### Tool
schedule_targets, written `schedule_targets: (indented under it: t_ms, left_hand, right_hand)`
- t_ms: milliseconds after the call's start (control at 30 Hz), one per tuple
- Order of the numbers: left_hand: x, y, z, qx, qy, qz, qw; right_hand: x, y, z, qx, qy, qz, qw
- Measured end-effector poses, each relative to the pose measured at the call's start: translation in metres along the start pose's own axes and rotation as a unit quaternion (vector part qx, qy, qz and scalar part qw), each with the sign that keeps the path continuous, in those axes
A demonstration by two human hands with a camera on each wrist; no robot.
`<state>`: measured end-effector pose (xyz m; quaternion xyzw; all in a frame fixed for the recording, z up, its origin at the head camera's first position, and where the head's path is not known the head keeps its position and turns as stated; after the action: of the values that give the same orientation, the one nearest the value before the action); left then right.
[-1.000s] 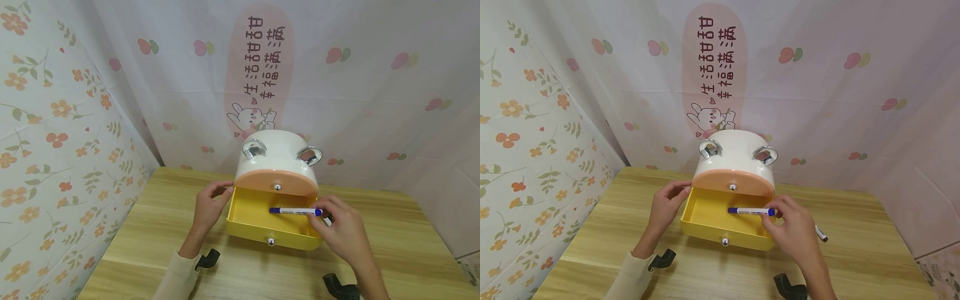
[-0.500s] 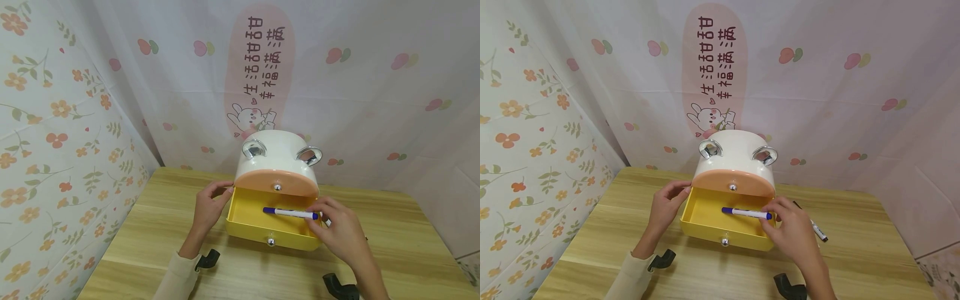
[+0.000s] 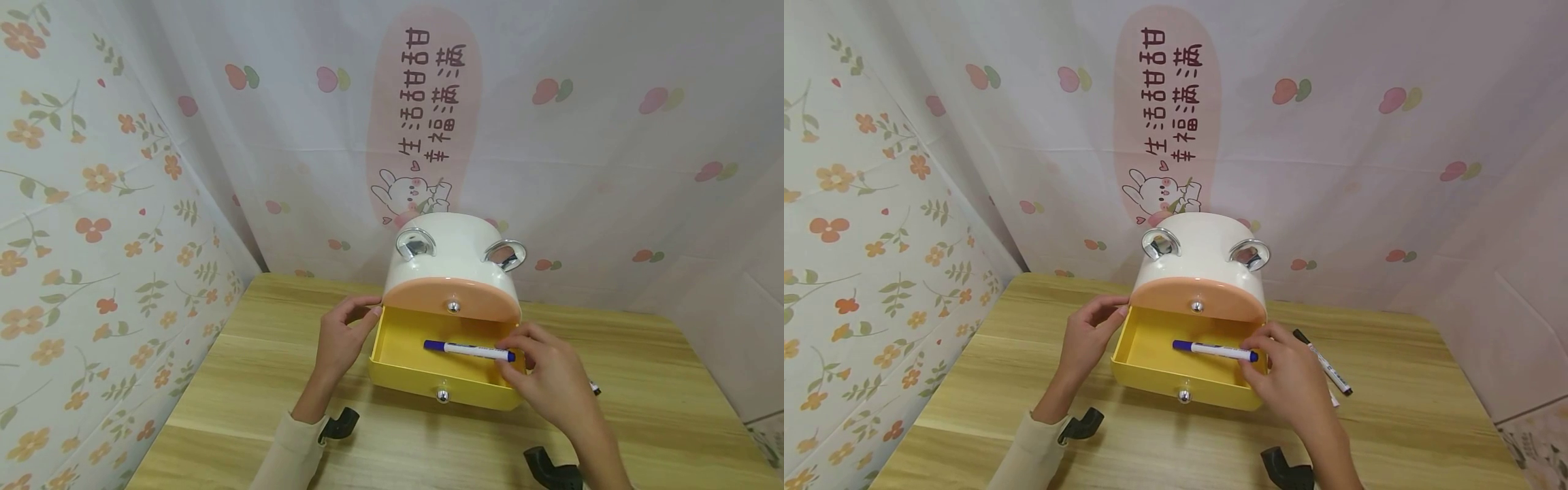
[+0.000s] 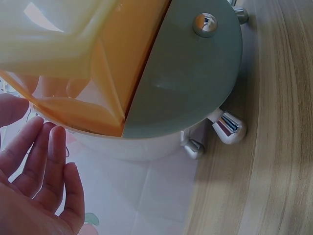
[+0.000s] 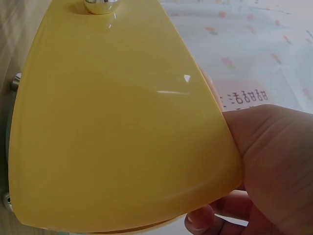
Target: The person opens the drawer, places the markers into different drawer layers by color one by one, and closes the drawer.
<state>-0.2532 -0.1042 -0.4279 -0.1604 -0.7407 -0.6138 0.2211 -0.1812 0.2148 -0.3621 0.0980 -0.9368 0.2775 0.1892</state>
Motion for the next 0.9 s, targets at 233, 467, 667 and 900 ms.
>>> schedule_targets:
  t_ms: [233, 467, 667, 900]
  left_hand:
    - [-0.0002, -0.0009, -0.0001, 0.003, 0.000, -0.002, 1.0000]
    - [-0.0002, -0.0008, -0.0002, 0.004, 0.002, 0.000, 1.0000]
    - [-0.0002, -0.0010, -0.0001, 0.002, 0.001, 0.001, 1.0000]
    - [-0.0002, -0.0015, 0.0001, 0.002, 0.001, -0.001, 1.0000]
  right_hand:
    - [0.0001, 0.0014, 0.0010, -0.004, -0.016, 0.016, 0.9997]
    - [0.0005, 0.0023, 0.0013, -0.003, -0.020, 0.027, 0.9994]
    - [0.0009, 0.0027, 0.0024, -0.008, -0.027, 0.035, 0.9990]
    - [0.0004, 0.0010, 0.0011, -0.002, -0.021, 0.025, 0.9995]
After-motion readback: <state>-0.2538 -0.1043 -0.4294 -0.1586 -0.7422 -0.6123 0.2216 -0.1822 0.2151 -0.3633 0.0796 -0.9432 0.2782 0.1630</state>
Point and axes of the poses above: each hand's wrist, its own x-axis towards the middle knuckle, its own z-axis out of the palm, y = z × x, the point moved 8 cm from there along x, towards the middle knuckle, and after that the axes turned 10 degrees about z, right-handed, at the moved point
